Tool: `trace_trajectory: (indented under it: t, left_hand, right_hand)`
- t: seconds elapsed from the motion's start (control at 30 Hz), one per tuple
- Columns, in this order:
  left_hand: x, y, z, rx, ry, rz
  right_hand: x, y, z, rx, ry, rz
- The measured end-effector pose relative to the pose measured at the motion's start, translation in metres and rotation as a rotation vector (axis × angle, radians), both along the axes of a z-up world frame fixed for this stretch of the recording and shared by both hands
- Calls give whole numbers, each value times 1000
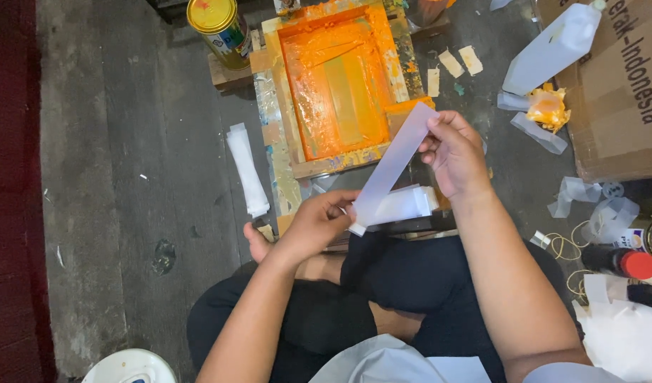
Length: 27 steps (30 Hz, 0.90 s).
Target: The person sits on the floor and uses a squeegee to spread orange ink across a screen printing frame. They then place a white strip of material under the frame, pull the frame up to transfer the ink, and inspect the printed strip. This process is repeated with multiple strips.
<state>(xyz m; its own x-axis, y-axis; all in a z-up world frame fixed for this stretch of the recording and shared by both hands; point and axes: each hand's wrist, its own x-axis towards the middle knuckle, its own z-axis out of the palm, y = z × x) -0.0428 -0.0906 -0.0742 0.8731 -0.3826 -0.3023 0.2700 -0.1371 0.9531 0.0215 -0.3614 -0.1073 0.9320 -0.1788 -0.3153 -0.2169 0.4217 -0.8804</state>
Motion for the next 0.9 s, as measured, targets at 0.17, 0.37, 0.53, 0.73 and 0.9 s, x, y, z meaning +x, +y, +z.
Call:
trace_trajectory:
  t: [0.17, 0.37, 0.53, 0.73, 0.9]
  left_hand:
    - [11, 13, -23, -17, 3, 149]
    - [15, 18, -18, -67, 49, 326]
    - [14, 17, -21, -105, 84, 369]
    - [15, 17, -9, -301, 273, 323]
    - [14, 20, -13, -425, 385, 185]
  right_hand:
    - [-1, 3, 2, 29, 2, -1]
    - [-3, 7, 6, 57, -1, 3]
    - [-4, 8, 4, 67, -2, 15]
    - [-4, 8, 3, 131, -29, 59]
    - [-8, 18, 21, 148, -51, 92]
